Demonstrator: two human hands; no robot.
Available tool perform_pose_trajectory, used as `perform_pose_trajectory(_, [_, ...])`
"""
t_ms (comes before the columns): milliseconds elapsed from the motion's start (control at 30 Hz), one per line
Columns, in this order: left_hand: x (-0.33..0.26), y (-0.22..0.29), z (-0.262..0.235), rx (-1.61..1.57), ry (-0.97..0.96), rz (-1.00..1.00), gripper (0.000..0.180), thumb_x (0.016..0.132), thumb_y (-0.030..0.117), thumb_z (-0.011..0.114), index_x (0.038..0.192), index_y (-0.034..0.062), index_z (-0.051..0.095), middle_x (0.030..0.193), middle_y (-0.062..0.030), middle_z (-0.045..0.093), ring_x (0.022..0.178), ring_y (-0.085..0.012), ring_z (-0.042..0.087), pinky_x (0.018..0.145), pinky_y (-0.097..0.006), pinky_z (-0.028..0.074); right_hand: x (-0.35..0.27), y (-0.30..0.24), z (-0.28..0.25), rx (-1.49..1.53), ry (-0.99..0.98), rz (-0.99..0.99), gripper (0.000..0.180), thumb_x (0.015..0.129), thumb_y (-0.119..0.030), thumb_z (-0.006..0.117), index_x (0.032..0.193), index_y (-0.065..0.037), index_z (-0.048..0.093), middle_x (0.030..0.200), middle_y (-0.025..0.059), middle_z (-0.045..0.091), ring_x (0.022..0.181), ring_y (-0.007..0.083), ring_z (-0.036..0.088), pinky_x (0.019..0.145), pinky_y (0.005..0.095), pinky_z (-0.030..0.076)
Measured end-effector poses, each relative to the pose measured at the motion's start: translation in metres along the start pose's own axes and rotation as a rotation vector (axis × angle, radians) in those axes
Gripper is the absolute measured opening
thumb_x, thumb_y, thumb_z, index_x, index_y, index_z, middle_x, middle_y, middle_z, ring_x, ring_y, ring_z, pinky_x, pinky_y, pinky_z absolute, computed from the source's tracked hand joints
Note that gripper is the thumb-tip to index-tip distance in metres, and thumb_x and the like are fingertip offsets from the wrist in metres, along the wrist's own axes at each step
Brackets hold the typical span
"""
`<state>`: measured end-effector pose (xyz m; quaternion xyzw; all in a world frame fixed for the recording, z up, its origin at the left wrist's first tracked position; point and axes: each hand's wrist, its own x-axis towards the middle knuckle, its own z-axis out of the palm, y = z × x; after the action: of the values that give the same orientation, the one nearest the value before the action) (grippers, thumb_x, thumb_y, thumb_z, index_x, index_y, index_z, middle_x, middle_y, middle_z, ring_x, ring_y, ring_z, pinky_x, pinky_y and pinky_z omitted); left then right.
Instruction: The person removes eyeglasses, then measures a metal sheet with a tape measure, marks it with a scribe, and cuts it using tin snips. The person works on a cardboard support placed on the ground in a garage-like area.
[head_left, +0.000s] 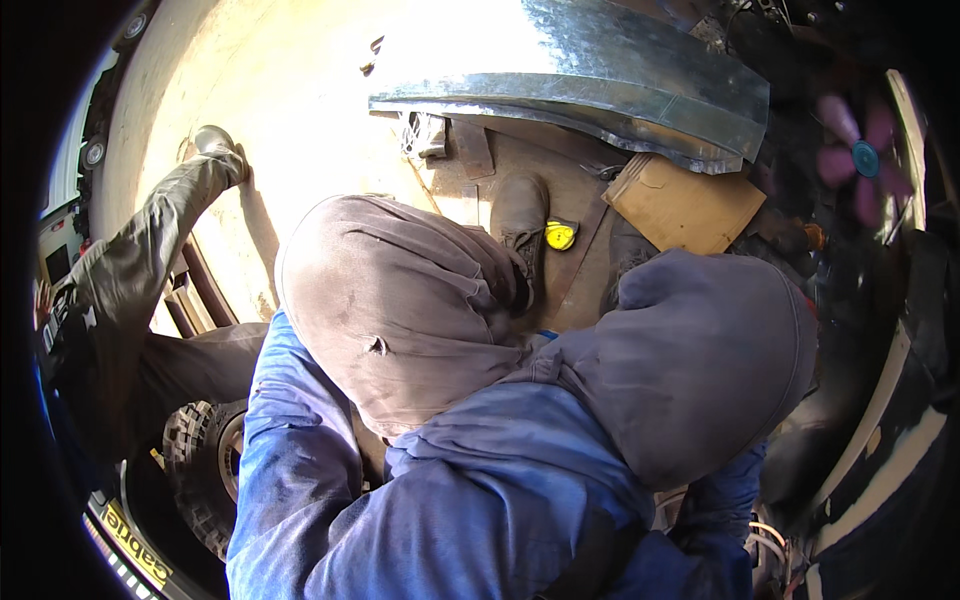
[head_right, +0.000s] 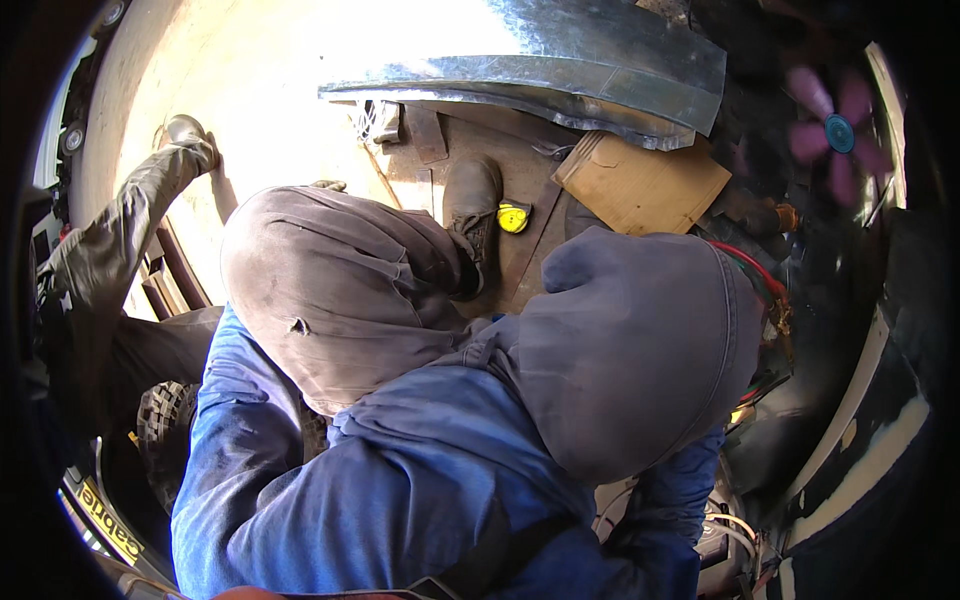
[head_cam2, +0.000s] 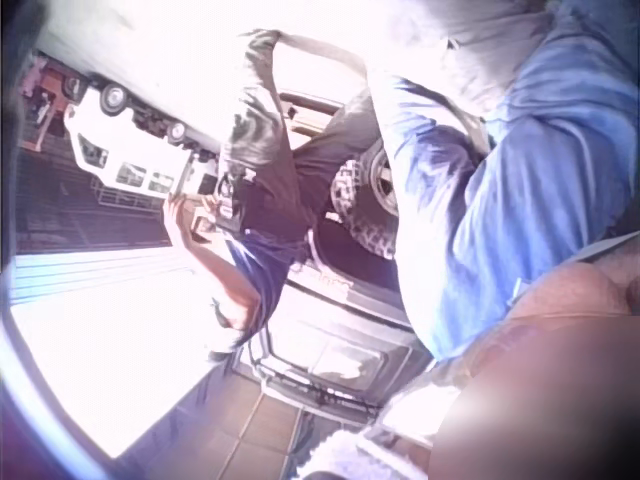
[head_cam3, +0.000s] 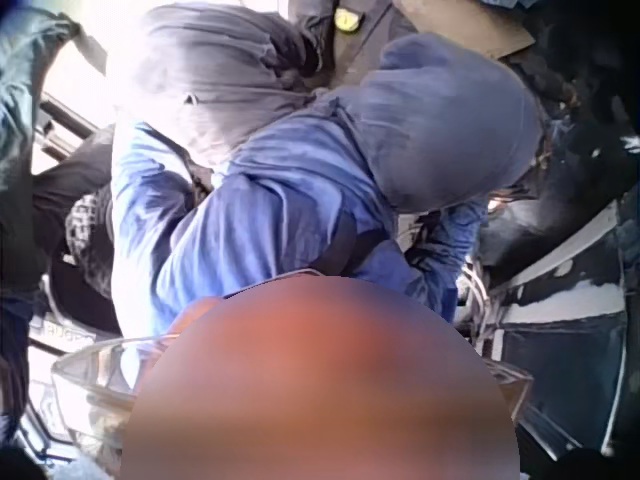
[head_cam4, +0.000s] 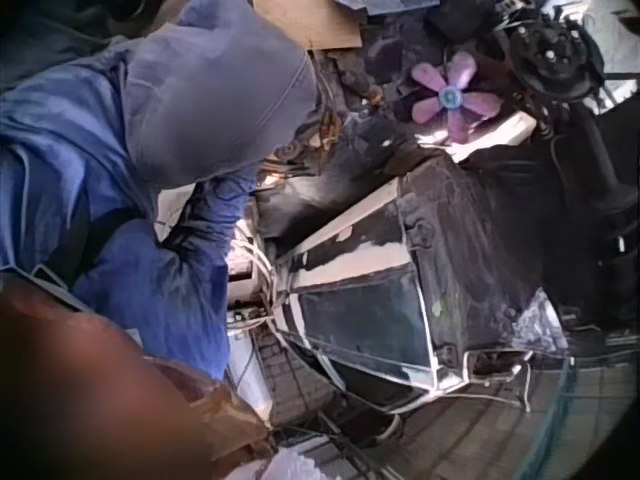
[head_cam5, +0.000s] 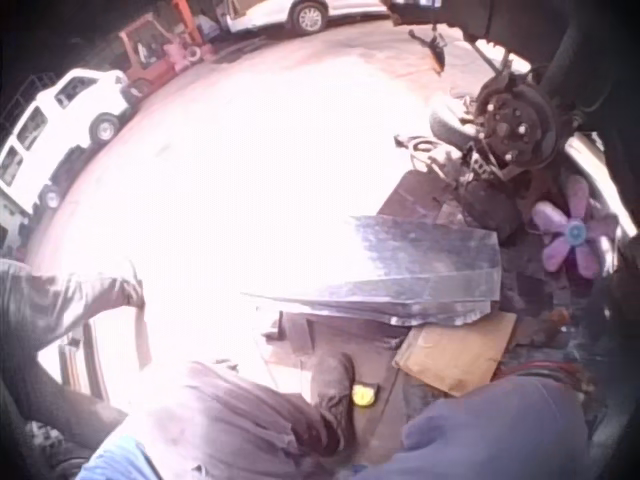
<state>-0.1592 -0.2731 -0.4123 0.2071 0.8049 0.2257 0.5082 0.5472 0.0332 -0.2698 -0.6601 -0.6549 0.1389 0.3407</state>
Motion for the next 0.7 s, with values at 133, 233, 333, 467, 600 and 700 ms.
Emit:
perform_pose_trajectory(133, [-0.01, -0.043, 0.092, 0.083, -0.001, -0.09, 0.046, 0.112, 0.032, 0.061, 0.143, -0.0015, 0.063, 0.131, -0.0139, 0.073, 0.118, -0.0236, 0.071, 0.102, -0.038, 0.057, 0.026, -0.077, -0.043, 0.003, 0.011, -0.2, 0.033, 0.101, -0.018, 0.073, 0.13, -0.003, 0.064, 0.122, 0.0135, 0.07, 0.112, 0.0282, 0.069, 0.097, 0.0412, 0.056])
perform_pose_trajectory(233, [-0.024, -0.07, 0.124, 0.085, 0.028, -0.161, 0.045, 0.112, 0.031, 0.061, 0.142, -0.0016, 0.064, 0.13, -0.014, 0.073, 0.117, -0.0235, 0.071, 0.102, -0.038, 0.058, 0.048, -0.136, -0.065, -0.134, 0.133, -0.499, 0.031, 0.1, -0.017, 0.074, 0.127, -0.002, 0.067, 0.12, 0.0133, 0.071, 0.112, 0.0282, 0.069, 0.096, 0.0416, 0.056])
perform_pose_trajectory(333, [-0.042, -0.09, 0.135, 0.053, 0.075, -0.213, 0.044, 0.112, 0.031, 0.061, 0.142, -0.0017, 0.064, 0.129, -0.0141, 0.073, 0.116, -0.0235, 0.072, 0.101, -0.038, 0.058, 0.068, -0.19, -0.06, -0.413, 0.201, -0.821, 0.025, 0.1, -0.014, 0.074, 0.121, -0.002, 0.07, 0.12, 0.0137, 0.071, 0.106, 0.0295, 0.072, 0.089, 0.0419, 0.06])
perform_pose_trajectory(467, [-0.057, -0.095, 0.138, 0.009, 0.155, -0.256, 0.044, 0.112, 0.03, 0.062, 0.141, -0.0018, 0.065, 0.128, -0.0143, 0.074, 0.115, -0.0234, 0.072, 0.1, -0.038, 0.058, 0.09, -0.225, -0.013, -0.845, 0.249, -1.124, 0.03, 0.101, -0.014, 0.073, 0.127, 0.0, 0.069, 0.126, 0.0167, 0.069, 0.108, 0.0279, 0.072, 0.089, 0.0419, 0.063])
perform_pose_trajectory(600, [-0.028, -0.065, 0.123, -0.067, 0.28, -0.2, 0.043, 0.112, 0.03, 0.062, 0.14, -0.002, 0.065, 0.126, -0.0145, 0.074, 0.114, -0.0233, 0.073, 0.099, -0.038, 0.058, 0.074, -0.215, 0.037, -0.076, 0.03, -0.754, 0.025, 0.099, -0.009, 0.071, 0.121, 0.001, 0.07, 0.121, 0.0181, 0.068, 0.109, 0.031, 0.072, 0.092, 0.0405, 0.063])
perform_pose_trajectory(700, [0.008, -0.023, 0.103, -0.139, 0.359, -0.114, 0.042, 0.112, 0.029, 0.062, 0.14, -0.0021, 0.066, 0.125, -0.0146, 0.075, 0.113, -0.0232, 0.073, 0.099, -0.037, 0.059, 0.078, -0.21, 0.043, 0.036, -0.043, -0.755, 0.021, 0.098, -0.004, 0.066, 0.118, 0.0, 0.071, 0.117, 0.0168, 0.066, 0.112, 0.0289, 0.071, 0.092, 0.0395, 0.063])
